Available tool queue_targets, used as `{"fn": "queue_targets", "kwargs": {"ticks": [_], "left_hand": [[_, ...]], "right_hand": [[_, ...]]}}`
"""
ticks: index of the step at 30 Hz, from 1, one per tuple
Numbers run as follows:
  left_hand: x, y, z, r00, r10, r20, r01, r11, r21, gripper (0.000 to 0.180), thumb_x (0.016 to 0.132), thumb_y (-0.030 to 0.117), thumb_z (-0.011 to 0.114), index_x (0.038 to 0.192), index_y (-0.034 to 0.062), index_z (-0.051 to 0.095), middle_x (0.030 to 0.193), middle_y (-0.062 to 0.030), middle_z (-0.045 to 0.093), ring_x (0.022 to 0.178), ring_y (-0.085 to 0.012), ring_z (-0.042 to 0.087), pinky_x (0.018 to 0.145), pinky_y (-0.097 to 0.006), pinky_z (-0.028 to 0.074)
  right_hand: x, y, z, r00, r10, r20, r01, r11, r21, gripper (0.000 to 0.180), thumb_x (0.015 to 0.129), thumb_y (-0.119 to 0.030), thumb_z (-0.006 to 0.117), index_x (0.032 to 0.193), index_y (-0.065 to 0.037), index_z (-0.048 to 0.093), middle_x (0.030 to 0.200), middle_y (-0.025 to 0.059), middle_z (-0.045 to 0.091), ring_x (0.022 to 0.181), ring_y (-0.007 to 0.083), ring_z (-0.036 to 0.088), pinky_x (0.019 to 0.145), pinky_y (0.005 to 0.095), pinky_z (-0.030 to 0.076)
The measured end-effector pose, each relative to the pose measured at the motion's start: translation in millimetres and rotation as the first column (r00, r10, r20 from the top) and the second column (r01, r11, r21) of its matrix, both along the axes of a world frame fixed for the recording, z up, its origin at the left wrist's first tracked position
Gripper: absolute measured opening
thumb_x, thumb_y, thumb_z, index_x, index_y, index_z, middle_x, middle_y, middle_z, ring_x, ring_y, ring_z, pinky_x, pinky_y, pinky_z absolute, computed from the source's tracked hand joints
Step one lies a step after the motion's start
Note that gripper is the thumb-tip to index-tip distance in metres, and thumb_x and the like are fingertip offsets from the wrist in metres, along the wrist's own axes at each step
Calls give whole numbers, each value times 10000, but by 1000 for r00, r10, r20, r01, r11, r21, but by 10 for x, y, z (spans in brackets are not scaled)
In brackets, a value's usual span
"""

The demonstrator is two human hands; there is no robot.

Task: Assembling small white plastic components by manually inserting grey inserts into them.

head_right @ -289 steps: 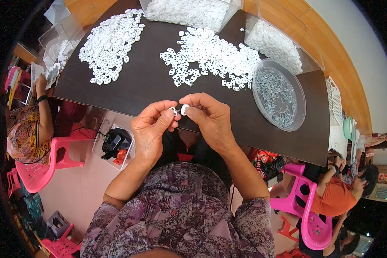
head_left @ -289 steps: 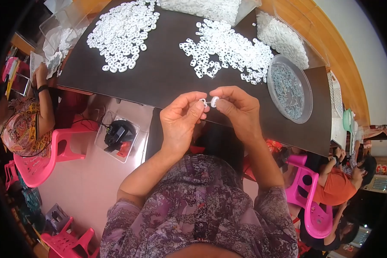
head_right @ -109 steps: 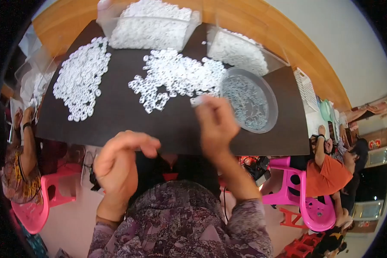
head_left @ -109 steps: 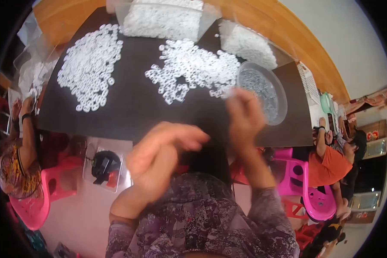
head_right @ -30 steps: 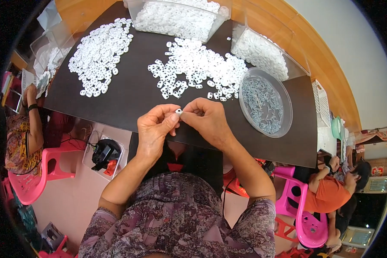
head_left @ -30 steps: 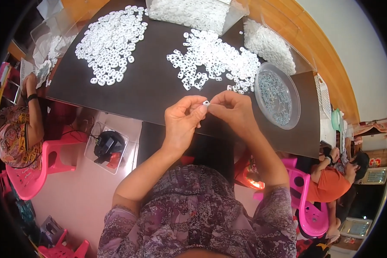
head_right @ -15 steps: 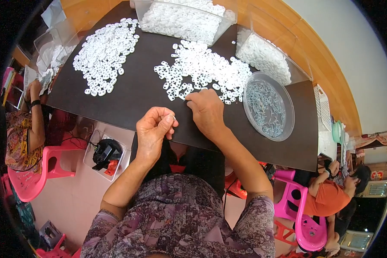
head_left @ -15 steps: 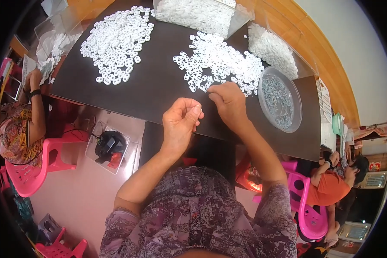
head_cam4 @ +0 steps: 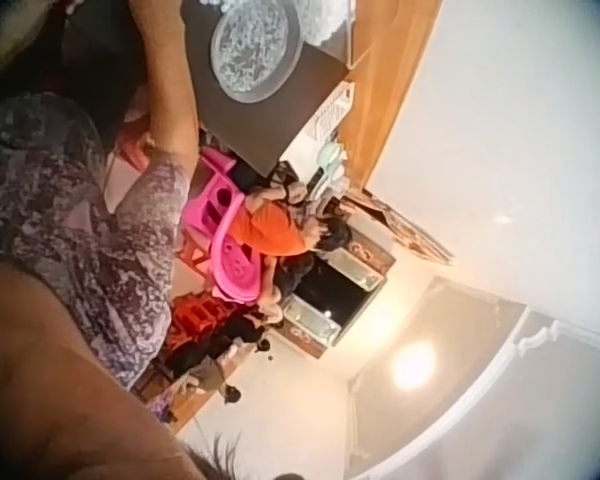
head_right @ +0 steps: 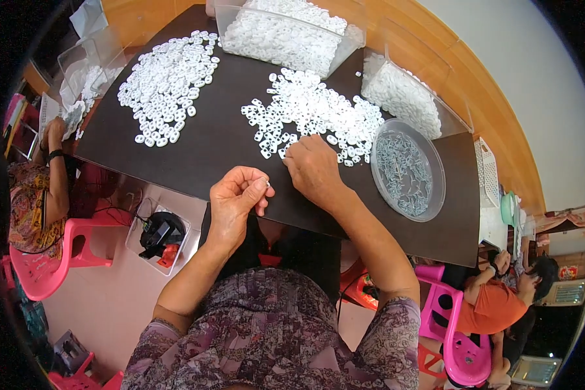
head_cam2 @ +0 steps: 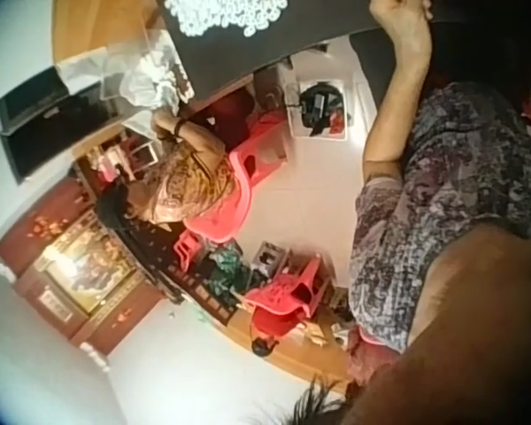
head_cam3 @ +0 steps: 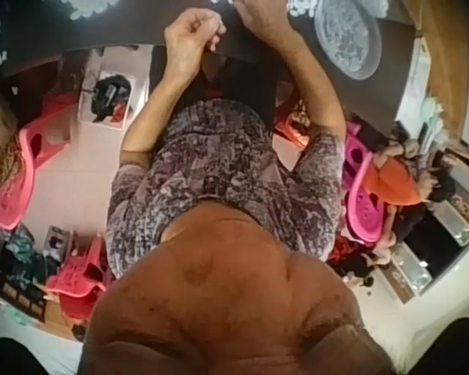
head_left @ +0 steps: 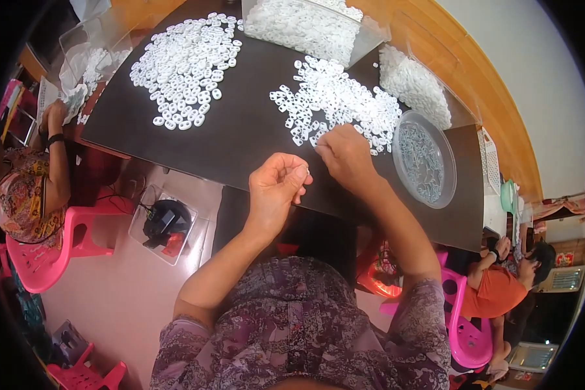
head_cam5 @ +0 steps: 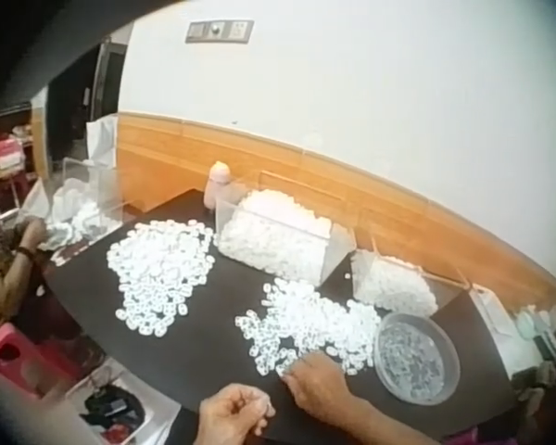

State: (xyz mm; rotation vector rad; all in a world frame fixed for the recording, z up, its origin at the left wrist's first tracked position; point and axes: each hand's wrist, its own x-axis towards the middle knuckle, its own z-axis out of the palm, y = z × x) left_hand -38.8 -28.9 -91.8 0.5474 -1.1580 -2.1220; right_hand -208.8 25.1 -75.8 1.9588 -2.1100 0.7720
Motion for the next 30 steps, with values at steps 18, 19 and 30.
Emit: {"fn": "queue_targets", "kwargs": {"ticks": [18,19,30], "left_hand": [[20,-20,10,1000,1,-22,0,1000,28,97,882,83,580,896,-13,580,759,-71,615,577,-70,515,507,-193,428],[19,-18,6,1000,1,-23,0,1000,28,96,881,83,580,895,-13,580,758,-72,615,577,-70,515,506,-194,428],[35,-12,47,999,15,-35,-12,996,89,96,881,82,577,897,-13,583,754,-76,613,557,-78,512,501,-199,427]], "right_hand": [[14,-22,-30,1000,-21,-7,20,999,-42,52,707,-84,667,727,-88,619,680,73,539,695,270,531,593,374,424],[14,-25,-27,1000,-21,-7,21,999,-42,52,707,-84,667,727,-88,619,680,73,539,695,270,531,593,374,424],[132,207,42,961,-65,268,72,997,-15,65,755,-31,639,791,-27,585,712,52,566,613,166,539,571,287,437]]}}
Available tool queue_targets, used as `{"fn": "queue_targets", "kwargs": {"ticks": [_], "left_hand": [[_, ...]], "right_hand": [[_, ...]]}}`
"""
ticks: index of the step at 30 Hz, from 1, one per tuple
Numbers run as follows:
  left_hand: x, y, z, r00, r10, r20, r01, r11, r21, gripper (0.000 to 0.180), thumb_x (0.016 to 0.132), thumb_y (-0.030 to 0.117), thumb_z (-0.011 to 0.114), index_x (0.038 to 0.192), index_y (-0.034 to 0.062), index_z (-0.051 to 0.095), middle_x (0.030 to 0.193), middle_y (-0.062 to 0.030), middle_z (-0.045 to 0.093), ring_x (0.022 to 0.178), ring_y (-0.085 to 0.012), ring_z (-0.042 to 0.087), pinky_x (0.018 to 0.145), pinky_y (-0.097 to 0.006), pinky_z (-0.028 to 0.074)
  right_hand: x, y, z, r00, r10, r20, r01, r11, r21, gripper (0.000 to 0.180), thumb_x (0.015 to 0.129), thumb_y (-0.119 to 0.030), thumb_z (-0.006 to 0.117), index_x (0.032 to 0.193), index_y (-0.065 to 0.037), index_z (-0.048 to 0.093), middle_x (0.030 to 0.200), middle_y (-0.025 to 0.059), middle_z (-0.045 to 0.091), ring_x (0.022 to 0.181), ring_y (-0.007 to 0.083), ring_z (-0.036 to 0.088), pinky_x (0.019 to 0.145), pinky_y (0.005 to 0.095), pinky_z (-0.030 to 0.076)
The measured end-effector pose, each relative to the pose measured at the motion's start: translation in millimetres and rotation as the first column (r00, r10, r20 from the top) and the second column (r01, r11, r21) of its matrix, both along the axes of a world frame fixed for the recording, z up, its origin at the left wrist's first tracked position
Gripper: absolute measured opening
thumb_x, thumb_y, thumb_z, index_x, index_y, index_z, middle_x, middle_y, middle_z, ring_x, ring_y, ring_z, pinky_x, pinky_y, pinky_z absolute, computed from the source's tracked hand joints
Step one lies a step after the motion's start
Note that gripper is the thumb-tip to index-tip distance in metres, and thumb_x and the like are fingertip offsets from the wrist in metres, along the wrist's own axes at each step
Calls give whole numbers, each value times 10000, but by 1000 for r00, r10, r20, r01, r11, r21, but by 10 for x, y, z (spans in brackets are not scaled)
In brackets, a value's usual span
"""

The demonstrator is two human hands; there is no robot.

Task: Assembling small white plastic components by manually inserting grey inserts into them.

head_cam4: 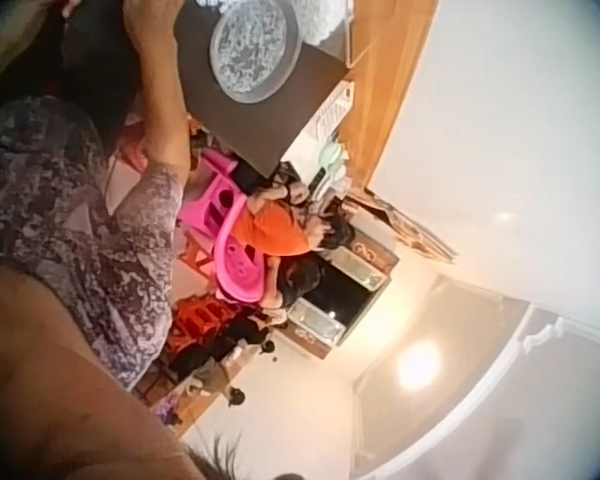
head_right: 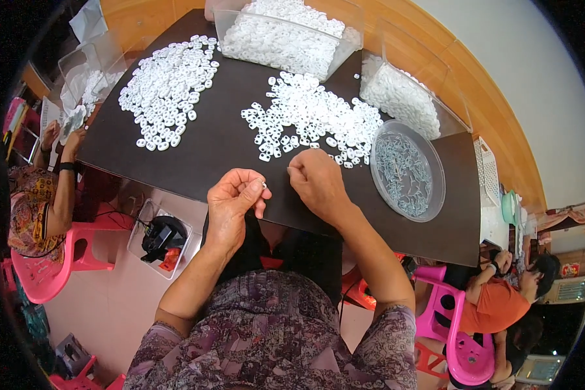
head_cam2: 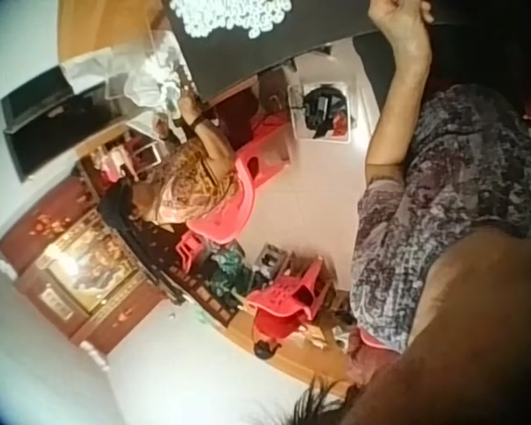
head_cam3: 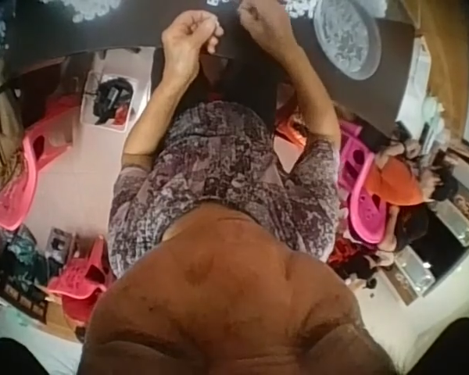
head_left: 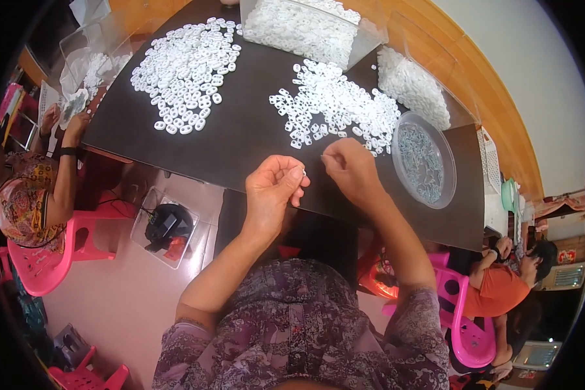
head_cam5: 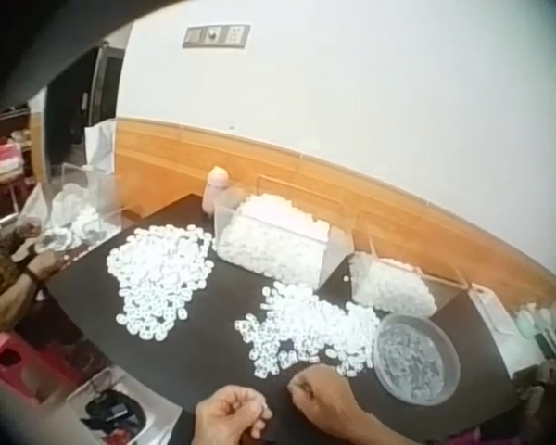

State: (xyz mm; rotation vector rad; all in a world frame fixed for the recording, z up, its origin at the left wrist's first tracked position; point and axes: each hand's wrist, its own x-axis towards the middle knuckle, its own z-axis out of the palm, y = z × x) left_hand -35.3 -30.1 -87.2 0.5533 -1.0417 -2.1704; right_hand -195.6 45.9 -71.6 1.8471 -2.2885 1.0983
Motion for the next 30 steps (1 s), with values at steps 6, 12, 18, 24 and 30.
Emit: {"fn": "queue_targets", "kwargs": {"ticks": [6,12,18,24,30], "left_hand": [[5,3,29,999,-52,-7,52,999,8,114,868,64,588,934,-28,596,771,-79,617,578,-86,522,523,-195,426],[1,66,66,1000,-30,5,30,998,-47,119,868,63,590,941,-30,603,781,-67,618,610,-81,530,534,-188,426],[50,101,94,995,-44,85,54,990,-127,93,869,41,566,939,-11,600,773,-9,590,646,-34,493,562,-163,398],[65,100,88,994,-12,111,38,973,-229,65,864,39,563,902,-3,595,734,19,554,643,-34,463,585,-178,387],[82,37,23,989,-46,137,82,961,-265,79,868,69,565,914,14,597,739,12,570,616,-35,465,535,-164,370]], "right_hand": [[209,152,204,822,-8,569,-25,998,50,63,777,-28,637,827,-20,600,711,-20,569,618,24,477,541,186,400],[294,153,257,765,55,642,-66,998,-6,91,765,-26,646,843,-23,600,724,-22,577,632,30,485,562,186,408],[330,170,279,786,38,617,-61,998,16,115,758,-30,649,858,-20,592,733,-21,576,630,33,483,564,190,410],[339,163,289,778,24,628,-76,996,56,128,754,-29,651,867,-17,592,737,-18,578,627,35,484,571,188,415],[338,141,266,733,56,678,-105,994,32,123,761,-18,647,870,-11,591,753,-10,585,669,36,520,596,188,435]]}}
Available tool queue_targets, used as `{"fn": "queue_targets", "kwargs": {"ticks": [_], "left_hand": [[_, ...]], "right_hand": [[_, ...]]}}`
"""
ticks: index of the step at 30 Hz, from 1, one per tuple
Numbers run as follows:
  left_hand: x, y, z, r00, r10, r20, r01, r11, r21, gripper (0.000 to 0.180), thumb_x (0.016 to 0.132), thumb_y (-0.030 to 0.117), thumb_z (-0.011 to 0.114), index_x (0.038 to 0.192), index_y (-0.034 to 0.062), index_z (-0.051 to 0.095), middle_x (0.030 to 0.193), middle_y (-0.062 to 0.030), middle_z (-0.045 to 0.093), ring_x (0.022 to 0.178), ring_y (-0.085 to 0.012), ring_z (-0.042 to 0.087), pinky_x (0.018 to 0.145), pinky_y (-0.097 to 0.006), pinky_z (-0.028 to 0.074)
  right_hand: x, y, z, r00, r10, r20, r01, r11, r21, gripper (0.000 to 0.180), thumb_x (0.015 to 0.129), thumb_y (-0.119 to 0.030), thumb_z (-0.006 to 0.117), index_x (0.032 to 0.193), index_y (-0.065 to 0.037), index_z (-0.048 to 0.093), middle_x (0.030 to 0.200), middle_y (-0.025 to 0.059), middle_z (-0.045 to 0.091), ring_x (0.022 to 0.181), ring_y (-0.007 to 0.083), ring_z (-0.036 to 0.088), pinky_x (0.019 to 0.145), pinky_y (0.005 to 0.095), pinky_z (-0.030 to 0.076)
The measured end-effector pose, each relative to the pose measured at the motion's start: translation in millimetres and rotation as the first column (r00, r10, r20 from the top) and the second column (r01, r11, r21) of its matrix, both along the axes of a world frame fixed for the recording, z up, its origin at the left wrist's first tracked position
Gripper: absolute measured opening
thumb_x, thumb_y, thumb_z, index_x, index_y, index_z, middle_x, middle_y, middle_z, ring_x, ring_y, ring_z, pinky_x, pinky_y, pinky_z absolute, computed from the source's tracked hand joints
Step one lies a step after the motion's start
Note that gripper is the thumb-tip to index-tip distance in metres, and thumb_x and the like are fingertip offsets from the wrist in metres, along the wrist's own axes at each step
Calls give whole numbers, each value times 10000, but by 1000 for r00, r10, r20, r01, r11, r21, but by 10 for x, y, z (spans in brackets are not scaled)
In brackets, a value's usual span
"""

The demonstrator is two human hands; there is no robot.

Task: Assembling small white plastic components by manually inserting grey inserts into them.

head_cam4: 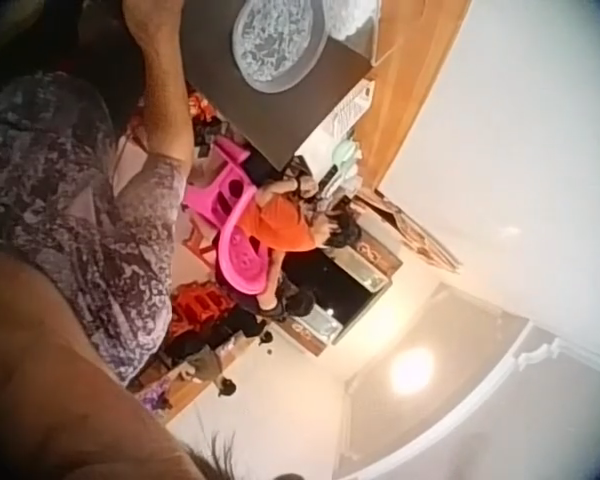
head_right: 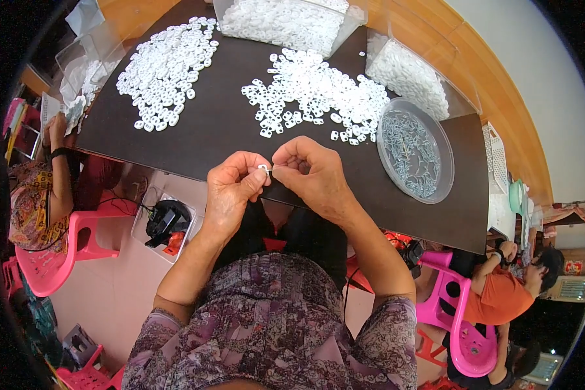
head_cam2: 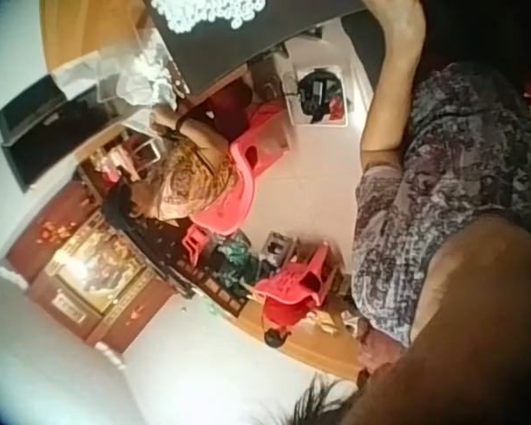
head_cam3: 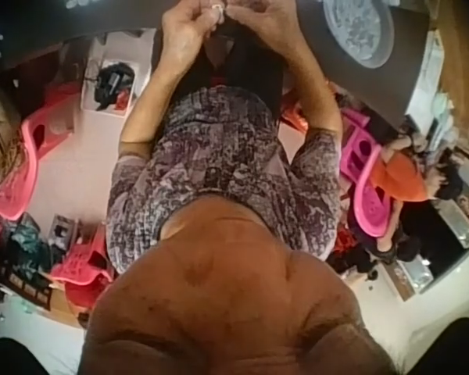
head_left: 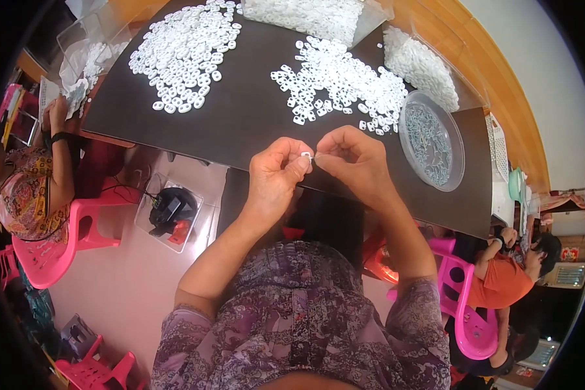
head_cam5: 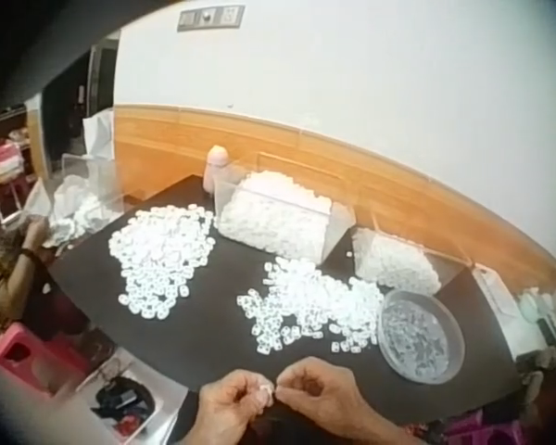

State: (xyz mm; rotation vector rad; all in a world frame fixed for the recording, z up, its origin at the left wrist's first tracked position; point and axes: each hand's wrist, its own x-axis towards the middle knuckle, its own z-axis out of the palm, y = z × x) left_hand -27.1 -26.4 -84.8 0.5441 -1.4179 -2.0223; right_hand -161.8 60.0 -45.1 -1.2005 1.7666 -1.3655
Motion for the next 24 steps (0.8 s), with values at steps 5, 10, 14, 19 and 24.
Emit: {"fn": "queue_targets", "kwargs": {"ticks": [5,10,14,19,24], "left_hand": [[13,13,45,997,43,61,-41,998,-43,46,846,21,560,867,-7,591,707,16,555,662,-47,482,610,-201,406],[3,7,-38,994,84,63,-74,986,-148,41,840,26,565,862,-4,582,667,4,543,621,-56,481,573,-219,410],[9,16,-27,991,98,93,-82,983,-161,24,837,17,560,846,2,578,649,-10,534,600,-67,483,555,-226,406],[8,34,-37,981,144,131,-91,934,-344,58,867,33,549,888,-13,578,765,10,549,710,-57,493,662,-203,420],[-47,68,-60,971,234,58,-191,894,-407,21,832,3,568,848,-12,568,726,-37,548,664,-113,512,617,-245,424]], "right_hand": [[-2,-5,-12,1000,6,21,-6,1000,10,125,761,-21,651,870,-9,592,760,-8,587,680,37,526,604,190,441],[18,-14,32,1000,26,10,-26,995,96,152,767,21,649,907,7,591,844,23,605,770,65,560,694,205,455],[22,-14,24,999,24,28,-26,996,83,152,764,21,650,904,6,591,840,24,607,765,64,561,691,202,451],[50,-14,-18,993,-20,116,13,998,58,151,754,33,650,893,7,596,832,32,613,754,69,570,684,203,457],[75,-39,-32,987,-67,143,61,997,50,138,748,34,655,875,6,607,818,32,618,746,72,575,683,203,461]]}}
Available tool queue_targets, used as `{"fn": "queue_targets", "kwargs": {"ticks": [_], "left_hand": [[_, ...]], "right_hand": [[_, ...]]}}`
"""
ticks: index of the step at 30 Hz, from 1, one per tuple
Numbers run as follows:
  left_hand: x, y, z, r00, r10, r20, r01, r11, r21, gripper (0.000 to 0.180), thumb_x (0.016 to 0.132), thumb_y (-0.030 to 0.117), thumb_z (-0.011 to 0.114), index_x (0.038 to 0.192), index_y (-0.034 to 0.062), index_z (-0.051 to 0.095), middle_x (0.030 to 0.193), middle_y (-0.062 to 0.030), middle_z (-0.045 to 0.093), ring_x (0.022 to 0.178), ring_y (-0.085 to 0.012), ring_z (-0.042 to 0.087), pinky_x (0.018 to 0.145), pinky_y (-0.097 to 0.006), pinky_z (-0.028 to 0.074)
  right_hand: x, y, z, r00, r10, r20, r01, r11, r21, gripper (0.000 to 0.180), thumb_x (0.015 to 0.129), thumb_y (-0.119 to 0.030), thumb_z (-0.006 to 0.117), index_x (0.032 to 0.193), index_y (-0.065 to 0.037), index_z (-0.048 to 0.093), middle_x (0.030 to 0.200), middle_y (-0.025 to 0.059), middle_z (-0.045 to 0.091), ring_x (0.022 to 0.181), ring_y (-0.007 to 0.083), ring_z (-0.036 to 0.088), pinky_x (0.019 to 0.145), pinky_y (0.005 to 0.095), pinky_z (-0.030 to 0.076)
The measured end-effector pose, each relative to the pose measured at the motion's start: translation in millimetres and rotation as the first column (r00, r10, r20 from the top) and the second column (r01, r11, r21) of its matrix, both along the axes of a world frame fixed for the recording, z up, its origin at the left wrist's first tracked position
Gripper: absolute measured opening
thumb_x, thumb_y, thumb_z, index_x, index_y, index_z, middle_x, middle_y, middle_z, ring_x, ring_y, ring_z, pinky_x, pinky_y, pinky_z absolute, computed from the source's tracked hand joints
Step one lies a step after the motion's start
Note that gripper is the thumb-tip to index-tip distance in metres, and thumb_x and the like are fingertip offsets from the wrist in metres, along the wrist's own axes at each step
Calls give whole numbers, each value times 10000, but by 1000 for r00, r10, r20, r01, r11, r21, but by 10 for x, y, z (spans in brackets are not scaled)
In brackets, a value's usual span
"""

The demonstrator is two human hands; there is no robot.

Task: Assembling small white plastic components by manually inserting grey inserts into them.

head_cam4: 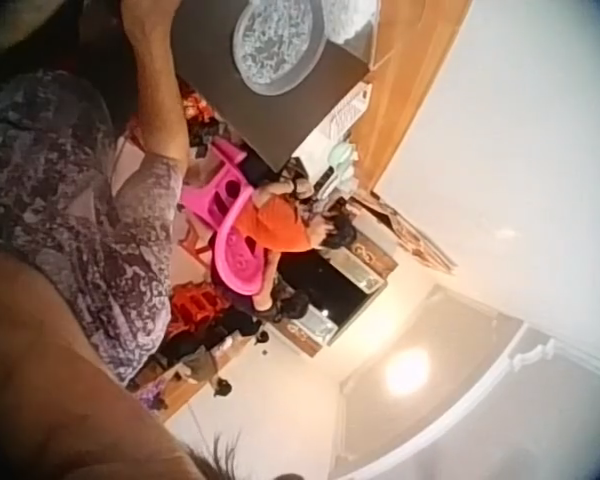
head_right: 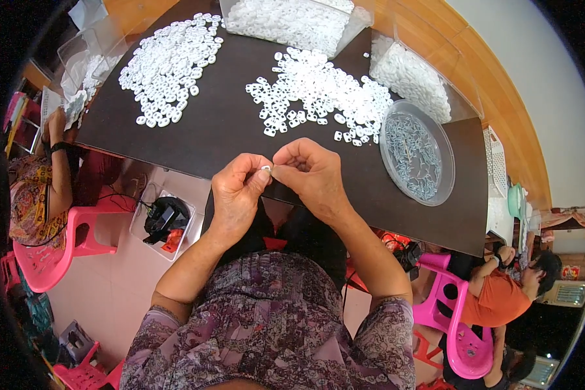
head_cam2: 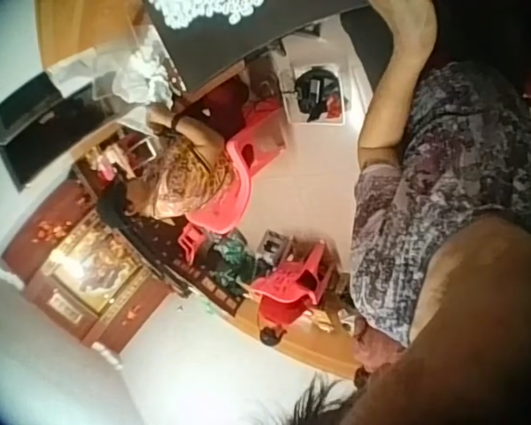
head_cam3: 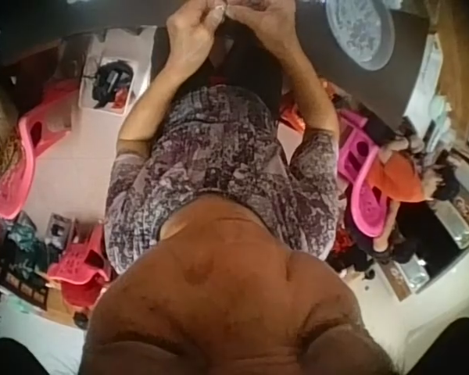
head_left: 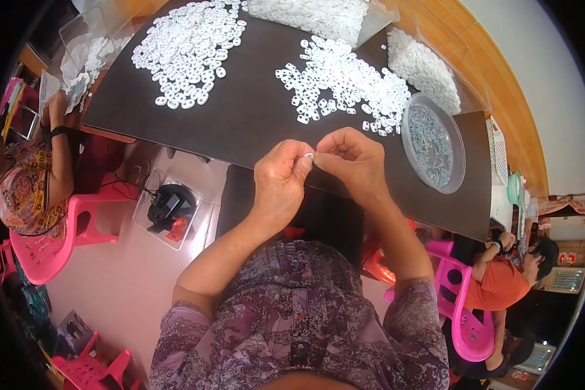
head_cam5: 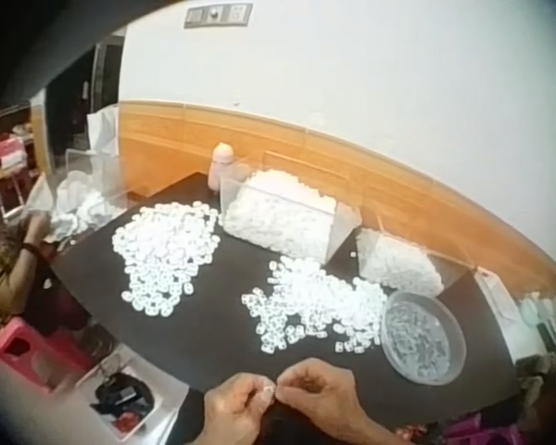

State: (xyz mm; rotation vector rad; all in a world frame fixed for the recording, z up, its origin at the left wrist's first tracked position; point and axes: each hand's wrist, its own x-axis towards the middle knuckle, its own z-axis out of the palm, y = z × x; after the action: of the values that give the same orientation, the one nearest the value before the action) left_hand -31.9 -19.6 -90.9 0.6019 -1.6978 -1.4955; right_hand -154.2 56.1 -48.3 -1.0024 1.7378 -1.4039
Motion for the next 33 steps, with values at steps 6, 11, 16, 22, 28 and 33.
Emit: {"fn": "queue_targets", "kwargs": {"ticks": [6,11,16,22,28,33], "left_hand": [[52,-36,5,998,18,-53,-11,991,132,35,819,-18,573,850,-8,585,696,-42,566,613,-110,521,546,-251,415],[92,-66,114,991,-56,-124,106,890,444,76,858,5,553,895,-7,619,722,11,581,615,-30,491,515,-178,393],[115,-68,97,989,-99,-109,138,882,451,136,884,73,562,970,-23,607,788,-10,608,644,-42,520,543,-165,423],[40,-52,78,994,-74,-78,98,924,370,128,887,64,553,962,-23,609,784,-8,607,639,-38,515,532,-168,422],[-14,12,70,996,61,-67,-42,966,256,67,834,-18,554,861,-34,614,704,-40,592,596,-78,519,544,-221,433],[-30,16,75,998,28,-62,-9,958,286,69,841,-14,553,871,-20,615,731,-19,600,603,-66,513,534,-206,424]], "right_hand": [[65,-63,-44,999,-32,-16,31,999,-36,135,760,20,655,888,5,616,814,26,623,745,72,579,684,201,462],[74,-74,-33,998,9,60,-2,994,-105,117,790,13,633,905,10,613,824,26,628,750,74,582,687,201,464],[86,-76,-59,997,37,65,-28,991,-131,93,809,26,598,902,24,605,825,39,629,749,73,583,691,204,465],[72,-81,-86,992,-4,-128,-6,997,-82,57,828,19,551,880,24,573,794,38,609,737,83,569,675,215,462],[139,-131,-260,938,-112,-328,79,991,-110,52,819,-60,531,797,-15,546,723,80,550,686,201,552,631,309,441],[97,-87,-232,910,-106,-401,64,991,-116,79,829,-101,531,804,-28,547,733,105,543,698,258,547,654,345,439]]}}
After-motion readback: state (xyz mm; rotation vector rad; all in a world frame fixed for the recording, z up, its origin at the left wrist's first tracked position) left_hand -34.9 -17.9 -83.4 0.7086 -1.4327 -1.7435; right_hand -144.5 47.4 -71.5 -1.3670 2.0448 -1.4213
